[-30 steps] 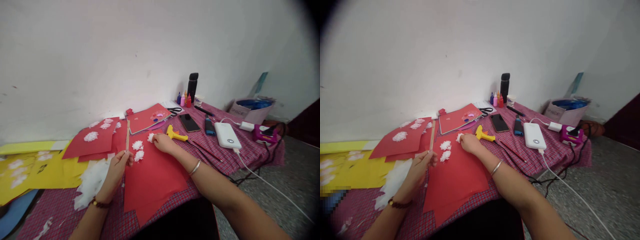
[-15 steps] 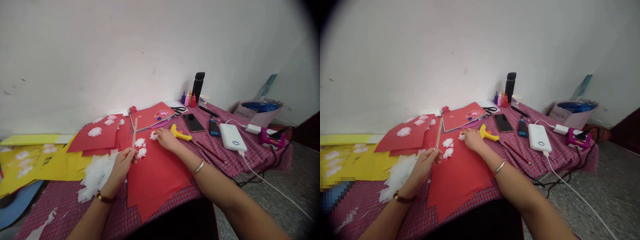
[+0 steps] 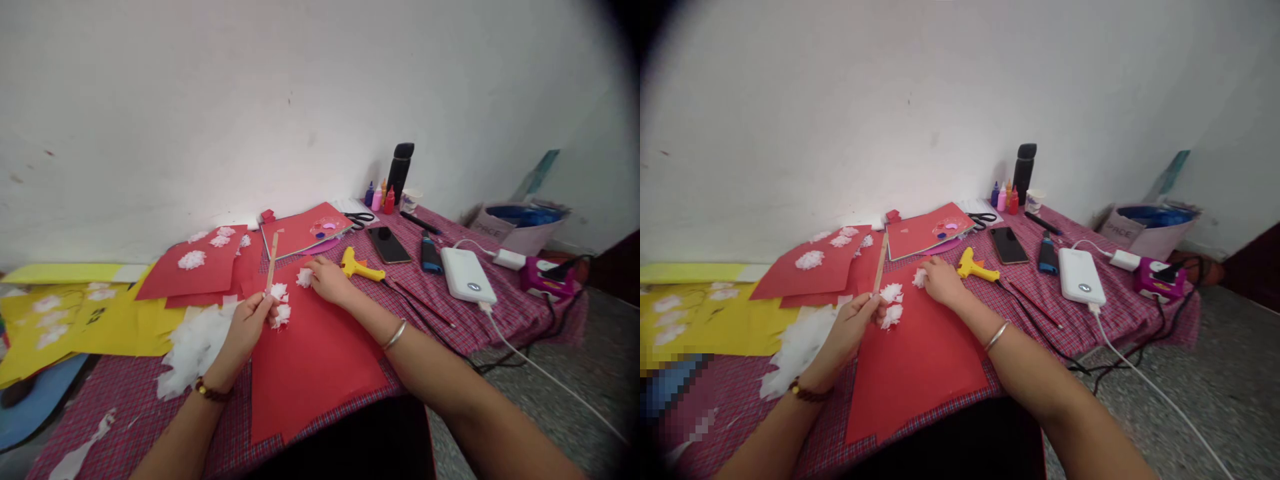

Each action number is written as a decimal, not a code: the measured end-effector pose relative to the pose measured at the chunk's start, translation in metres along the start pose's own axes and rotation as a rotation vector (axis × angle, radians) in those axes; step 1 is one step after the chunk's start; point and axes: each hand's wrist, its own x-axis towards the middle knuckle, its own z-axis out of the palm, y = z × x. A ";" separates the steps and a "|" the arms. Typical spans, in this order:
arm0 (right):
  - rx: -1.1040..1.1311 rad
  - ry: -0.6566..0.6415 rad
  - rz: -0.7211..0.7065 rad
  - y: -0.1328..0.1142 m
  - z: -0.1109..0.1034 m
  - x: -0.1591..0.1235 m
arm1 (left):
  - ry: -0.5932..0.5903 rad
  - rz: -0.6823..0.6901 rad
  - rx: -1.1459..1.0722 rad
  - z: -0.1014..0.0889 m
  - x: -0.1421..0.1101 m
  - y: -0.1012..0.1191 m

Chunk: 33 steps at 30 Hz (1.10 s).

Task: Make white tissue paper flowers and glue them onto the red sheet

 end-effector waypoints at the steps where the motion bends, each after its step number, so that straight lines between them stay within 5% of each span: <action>1: 0.001 0.024 -0.005 -0.001 0.002 0.001 | -0.003 0.000 0.002 0.000 0.000 -0.001; 12: -0.048 -0.199 -0.180 -0.008 0.002 0.004 | 0.003 -0.004 0.014 0.001 -0.002 0.004; 24: -0.019 -0.109 -0.183 -0.005 0.004 0.001 | 0.013 0.028 0.111 0.002 -0.004 0.011; 33: -0.031 -0.172 -0.241 -0.006 0.002 0.000 | -0.006 0.025 0.196 0.002 -0.005 0.011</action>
